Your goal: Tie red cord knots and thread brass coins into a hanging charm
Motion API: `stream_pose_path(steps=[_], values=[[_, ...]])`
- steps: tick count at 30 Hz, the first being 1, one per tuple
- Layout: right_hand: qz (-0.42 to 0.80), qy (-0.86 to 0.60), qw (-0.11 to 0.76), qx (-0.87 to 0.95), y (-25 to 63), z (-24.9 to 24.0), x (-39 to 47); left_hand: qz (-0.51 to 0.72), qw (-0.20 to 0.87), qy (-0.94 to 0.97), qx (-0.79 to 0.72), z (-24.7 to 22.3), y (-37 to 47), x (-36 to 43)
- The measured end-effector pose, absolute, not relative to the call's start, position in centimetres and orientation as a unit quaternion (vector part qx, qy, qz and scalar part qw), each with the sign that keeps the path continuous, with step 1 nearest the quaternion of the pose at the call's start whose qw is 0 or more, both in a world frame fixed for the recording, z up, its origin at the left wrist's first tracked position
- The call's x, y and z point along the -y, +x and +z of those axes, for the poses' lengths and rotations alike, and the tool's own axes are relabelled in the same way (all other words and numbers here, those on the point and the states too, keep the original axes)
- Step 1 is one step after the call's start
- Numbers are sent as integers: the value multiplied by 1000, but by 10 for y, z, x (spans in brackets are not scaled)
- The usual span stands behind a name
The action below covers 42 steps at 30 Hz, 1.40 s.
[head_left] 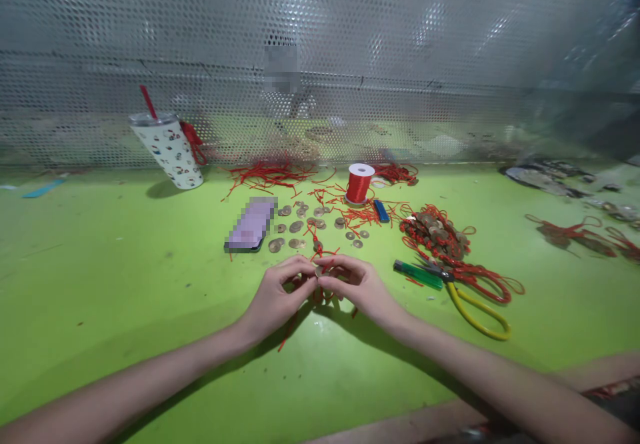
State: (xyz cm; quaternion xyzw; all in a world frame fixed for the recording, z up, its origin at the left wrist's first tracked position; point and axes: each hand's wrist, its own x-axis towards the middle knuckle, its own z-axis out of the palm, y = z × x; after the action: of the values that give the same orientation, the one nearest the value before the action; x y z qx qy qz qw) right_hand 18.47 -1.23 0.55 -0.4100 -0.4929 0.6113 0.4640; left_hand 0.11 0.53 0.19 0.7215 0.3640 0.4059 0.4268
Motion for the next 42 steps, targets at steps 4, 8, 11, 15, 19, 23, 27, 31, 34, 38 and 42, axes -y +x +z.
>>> stream_pose_path(steps=[4, 8, 11, 15, 19, 23, 27, 31, 34, 38, 42], values=[[615, -412, 469, 482, 185, 6, 14, 413, 426, 720, -361, 2, 1, -6], [612, -407, 484, 476, 184, 7, 15, 401, 440, 717, -363, 2, 0, -6], [614, -407, 487, 470, 184, 6, 14, 389, 455, 714, -363, 1, 1, -5], [598, -428, 489, 469, 184, 6, 12, 389, 446, 710, -383, 2, 4, -5], [578, -443, 493, 476, 185, 9, 12, 405, 460, 688, -389, 3, 5, -3], [568, -450, 478, 495, 185, 11, 14, 407, 478, 683, -372, 3, 6, -2], [536, -450, 484, 525, 185, 9, 15, 410, 460, 696, -368, 4, 5, -1], [463, -451, 533, 546, 187, 7, 16, 393, 418, 731, -370, 4, 3, -2], [485, -440, 553, 516, 188, 9, 19, 378, 353, 782, -348, 1, 2, -2], [510, -393, 577, 503, 187, 13, 27, 348, 258, 836, -337, -4, 1, -2], [524, -352, 574, 521, 184, 15, 36, 318, 222, 855, -345, -7, 0, -7]])
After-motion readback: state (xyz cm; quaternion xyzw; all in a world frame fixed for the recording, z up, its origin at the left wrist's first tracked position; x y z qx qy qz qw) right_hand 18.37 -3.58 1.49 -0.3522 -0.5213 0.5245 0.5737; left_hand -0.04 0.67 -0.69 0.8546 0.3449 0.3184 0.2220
